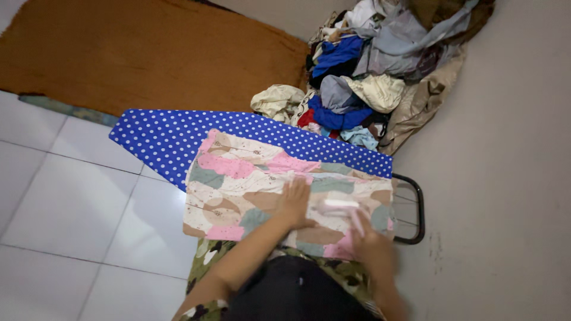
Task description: The person uses a lint roller on a patterned cloth laid on a blue polka-dotted ironing board, repeatedly rolling over the surface. The person then picks up a blue t-shirt, places it on the board, and continues rolling the lint roller over the t-shirt.
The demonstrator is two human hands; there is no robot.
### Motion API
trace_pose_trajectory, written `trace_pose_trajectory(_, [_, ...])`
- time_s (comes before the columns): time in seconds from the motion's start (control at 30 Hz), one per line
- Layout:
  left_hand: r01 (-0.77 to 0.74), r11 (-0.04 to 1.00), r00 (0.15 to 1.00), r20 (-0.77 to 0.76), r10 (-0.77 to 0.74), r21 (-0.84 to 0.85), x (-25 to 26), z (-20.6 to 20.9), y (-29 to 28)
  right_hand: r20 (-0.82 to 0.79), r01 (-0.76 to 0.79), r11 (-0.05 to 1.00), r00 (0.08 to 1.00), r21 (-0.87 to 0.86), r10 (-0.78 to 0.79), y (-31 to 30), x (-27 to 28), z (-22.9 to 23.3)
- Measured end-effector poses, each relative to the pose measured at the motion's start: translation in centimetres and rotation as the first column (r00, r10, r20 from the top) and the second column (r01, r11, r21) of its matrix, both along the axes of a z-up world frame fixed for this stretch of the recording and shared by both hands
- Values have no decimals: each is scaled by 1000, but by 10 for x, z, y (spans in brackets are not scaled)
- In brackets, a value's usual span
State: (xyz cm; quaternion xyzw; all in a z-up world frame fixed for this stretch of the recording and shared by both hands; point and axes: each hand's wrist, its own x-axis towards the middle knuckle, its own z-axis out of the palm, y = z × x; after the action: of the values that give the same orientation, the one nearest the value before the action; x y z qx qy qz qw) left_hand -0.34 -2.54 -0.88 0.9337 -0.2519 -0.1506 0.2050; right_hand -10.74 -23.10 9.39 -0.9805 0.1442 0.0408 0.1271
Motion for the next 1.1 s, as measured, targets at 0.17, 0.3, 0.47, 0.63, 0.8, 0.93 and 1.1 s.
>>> trace_pose_trajectory(0.17, [30,992,998,-64,-22,124,-2,11,15,24,-106,994,994,-22,106,6,23,-44])
trace_pose_trajectory(0.3, [8,996,997,-77,-1,86,-2,0,13,49,-138,990,989,-12,138,-8,87,-78])
trace_pose_trajectory(0.47, [-132,959,982,99,161,-250,-3,-33,15,232,-111,906,973,409,14,-2,148,-100])
trace_pose_trajectory(0.63, [-237,828,921,155,358,-508,-3,-46,19,162,125,625,910,771,-382,3,151,-71])
trace_pose_trajectory(0.8, [-399,736,871,26,491,-547,1,-35,10,-99,293,659,944,693,-315,-15,82,-32])
trace_pose_trajectory(0.93, [-501,724,821,6,572,-474,21,-31,-9,268,-177,833,963,524,36,-26,19,-20])
trace_pose_trajectory(1.1, [-527,715,790,45,611,-460,27,-51,-15,-45,-45,970,997,238,58,-19,-14,-36])
